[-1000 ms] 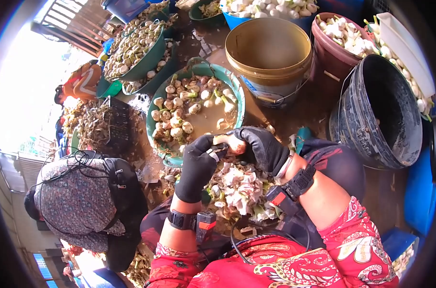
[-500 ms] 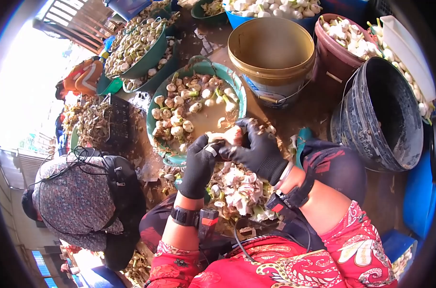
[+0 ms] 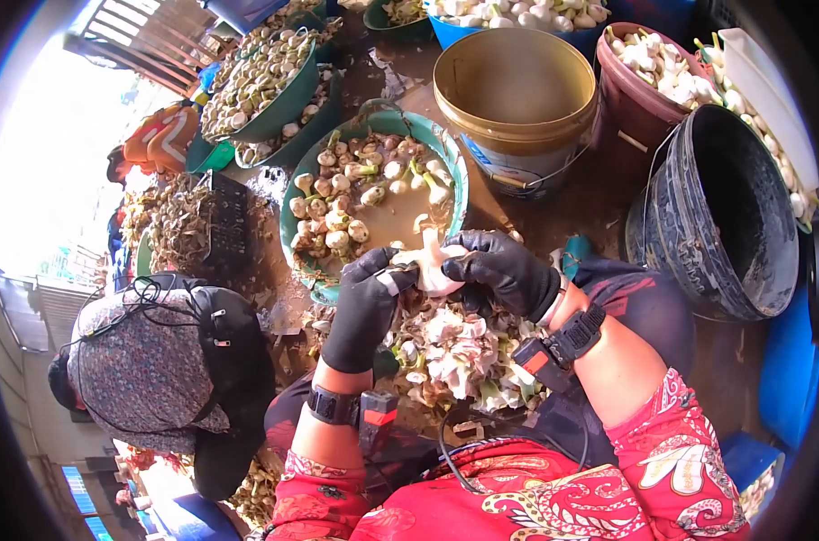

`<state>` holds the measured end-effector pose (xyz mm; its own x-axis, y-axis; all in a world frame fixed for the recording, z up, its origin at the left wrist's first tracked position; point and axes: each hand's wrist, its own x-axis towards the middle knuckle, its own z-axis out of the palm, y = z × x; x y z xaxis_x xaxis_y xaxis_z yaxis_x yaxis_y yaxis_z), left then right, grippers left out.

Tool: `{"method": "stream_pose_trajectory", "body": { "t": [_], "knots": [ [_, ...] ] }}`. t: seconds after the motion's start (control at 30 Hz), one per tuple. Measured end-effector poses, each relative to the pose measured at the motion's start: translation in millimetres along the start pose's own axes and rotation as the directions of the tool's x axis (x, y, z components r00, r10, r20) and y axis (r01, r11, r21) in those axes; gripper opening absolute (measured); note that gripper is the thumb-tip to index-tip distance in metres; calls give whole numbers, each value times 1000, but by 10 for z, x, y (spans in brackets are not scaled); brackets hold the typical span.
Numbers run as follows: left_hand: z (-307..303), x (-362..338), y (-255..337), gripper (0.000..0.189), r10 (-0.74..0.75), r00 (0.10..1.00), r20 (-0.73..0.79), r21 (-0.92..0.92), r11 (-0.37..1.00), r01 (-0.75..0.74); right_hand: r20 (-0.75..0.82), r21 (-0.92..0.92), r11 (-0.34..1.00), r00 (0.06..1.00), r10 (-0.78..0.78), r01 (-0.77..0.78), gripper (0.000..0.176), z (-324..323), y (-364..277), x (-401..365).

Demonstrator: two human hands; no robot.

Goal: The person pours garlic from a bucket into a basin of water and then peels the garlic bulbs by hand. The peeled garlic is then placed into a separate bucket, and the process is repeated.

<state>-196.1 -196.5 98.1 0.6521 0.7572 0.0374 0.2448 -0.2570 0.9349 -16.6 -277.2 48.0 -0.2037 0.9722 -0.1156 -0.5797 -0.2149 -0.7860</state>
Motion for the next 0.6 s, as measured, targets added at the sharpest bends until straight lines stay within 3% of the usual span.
{"method": "stream_pose_trajectory", "body": {
  "t": [0.03,0.1,0.17,0.23,0.3,0.33,0.37,0.43,0.5,0.53,0.57,0.6],
  "knots": [
    [6,-18,7,14,-277,960,30,-295,916,273,25,-23,999,999,-40,41,26,42,-11,-20],
    [7,0,-55,13,-194,981,11,-219,957,192,42,-9,1000,999,-8,8,27,96,-64,-42],
    [-4,44,-50,14,39,998,-57,261,965,-23,193,-46,994,975,106,-99,29,187,-167,-106],
    [26,57,-25,15,-4,1000,-28,247,969,11,256,-35,999,966,27,-18,30,203,-88,-53],
    [61,67,-68,22,129,990,-59,202,973,-115,87,-77,997,996,19,-12,32,162,-53,-21],
    [57,76,-121,31,-154,982,-105,-238,963,126,-25,-122,991,998,53,-56,33,78,-48,16],
    [-61,40,-129,40,-134,986,-96,-139,983,120,-51,-149,984,995,86,-93,36,-54,-17,72],
    [-125,-28,-55,43,-276,961,1,-303,916,264,-231,-389,918,973,-25,-69,34,-76,-16,76],
    [43,-115,60,45,-179,979,96,-327,924,201,-166,-418,908,982,-86,8,33,-9,50,54],
    [175,-113,178,41,-151,987,61,-321,933,163,-100,-444,892,984,-148,89,32,16,72,42],
    [166,-88,162,41,-152,987,60,-322,933,163,-99,-444,892,984,-146,88,32,20,46,27],
    [142,-51,138,37,-145,989,38,-213,965,150,-64,-318,947,996,-57,34,31,17,-11,6]
  ]
}}
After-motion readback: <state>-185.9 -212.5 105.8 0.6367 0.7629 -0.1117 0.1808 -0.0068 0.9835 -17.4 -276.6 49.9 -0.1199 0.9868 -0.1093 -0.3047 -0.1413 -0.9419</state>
